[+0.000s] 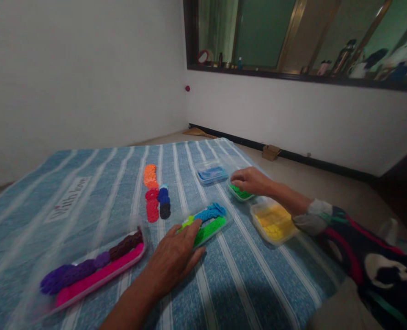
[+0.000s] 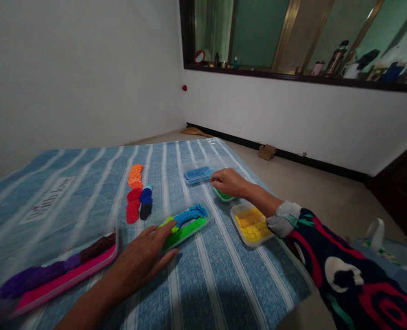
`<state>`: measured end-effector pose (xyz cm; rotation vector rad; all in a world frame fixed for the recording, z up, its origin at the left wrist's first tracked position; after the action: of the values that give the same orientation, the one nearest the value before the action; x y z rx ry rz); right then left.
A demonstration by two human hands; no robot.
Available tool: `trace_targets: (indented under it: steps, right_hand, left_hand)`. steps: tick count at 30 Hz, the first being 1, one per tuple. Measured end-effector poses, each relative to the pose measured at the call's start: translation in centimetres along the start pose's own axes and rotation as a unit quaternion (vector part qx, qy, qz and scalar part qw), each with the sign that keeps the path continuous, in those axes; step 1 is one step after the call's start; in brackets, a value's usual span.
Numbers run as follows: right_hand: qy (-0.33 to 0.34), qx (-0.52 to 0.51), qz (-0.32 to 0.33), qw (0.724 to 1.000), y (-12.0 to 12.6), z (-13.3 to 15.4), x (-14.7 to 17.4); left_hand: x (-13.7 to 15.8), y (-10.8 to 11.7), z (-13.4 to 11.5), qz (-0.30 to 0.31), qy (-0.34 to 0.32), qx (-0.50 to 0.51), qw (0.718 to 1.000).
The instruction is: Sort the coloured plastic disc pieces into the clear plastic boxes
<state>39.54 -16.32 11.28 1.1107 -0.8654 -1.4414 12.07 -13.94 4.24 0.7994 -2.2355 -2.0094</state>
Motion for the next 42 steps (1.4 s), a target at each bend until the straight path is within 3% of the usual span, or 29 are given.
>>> trace_targets:
  steps: [3, 6, 12, 21, 28, 33, 42]
  right_hand:
    - [0.073, -0.009, 0.061, 0.995, -1.0, 3.9, 1.5]
    - [0.111, 0.062, 0.104, 0.986, -2.6, 6.2, 2.8]
    - [0.147, 0.14, 0.075, 0.976, -5.4, 8.5, 4.5]
    - [0.166, 0.178, 0.025, 0.97, -7.8, 8.5, 4.7]
    - [0.166, 0.183, -0.032, 0.969, -8.8, 8.1, 5.1]
    - [0.132, 0.155, 0.017, 0.979, -8.1, 8.3, 5.1]
    - [0.087, 0.112, 0.127, 0.982, -6.6, 7.9, 5.1]
  left_hand:
    - [0.0, -0.1, -0.2, -0.002, 0.003, 0.003, 1.0]
    - [0.2, -0.4, -0.1, -0.04, -0.02, -0.005, 0.999]
    - [1.0, -0.9, 0.5, -0.076, -0.06, -0.04, 0.995]
    - [1.4, -1.5, 1.6, -0.084, -0.067, -0.105, 0.989]
    - [0.9, -1.0, 1.5, -0.053, -0.064, -0.142, 0.986]
    - [0.9, -0.6, 0.3, -0.039, -0.026, -0.152, 0.987]
    - [0.7, 0.4, -2.2, 0.07, 0.071, -0.157, 0.983]
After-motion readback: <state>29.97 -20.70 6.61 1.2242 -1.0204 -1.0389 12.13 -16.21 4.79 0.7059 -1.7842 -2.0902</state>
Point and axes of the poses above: each hand's wrist, its own x-axis away from the middle knuckle, its own y-axis out of the back of the hand, z = x × y, the point moved 2 cm from there along -x, towards the middle knuckle, and after that the axes turned 2 degrees about -z, right-handed, at the moved point
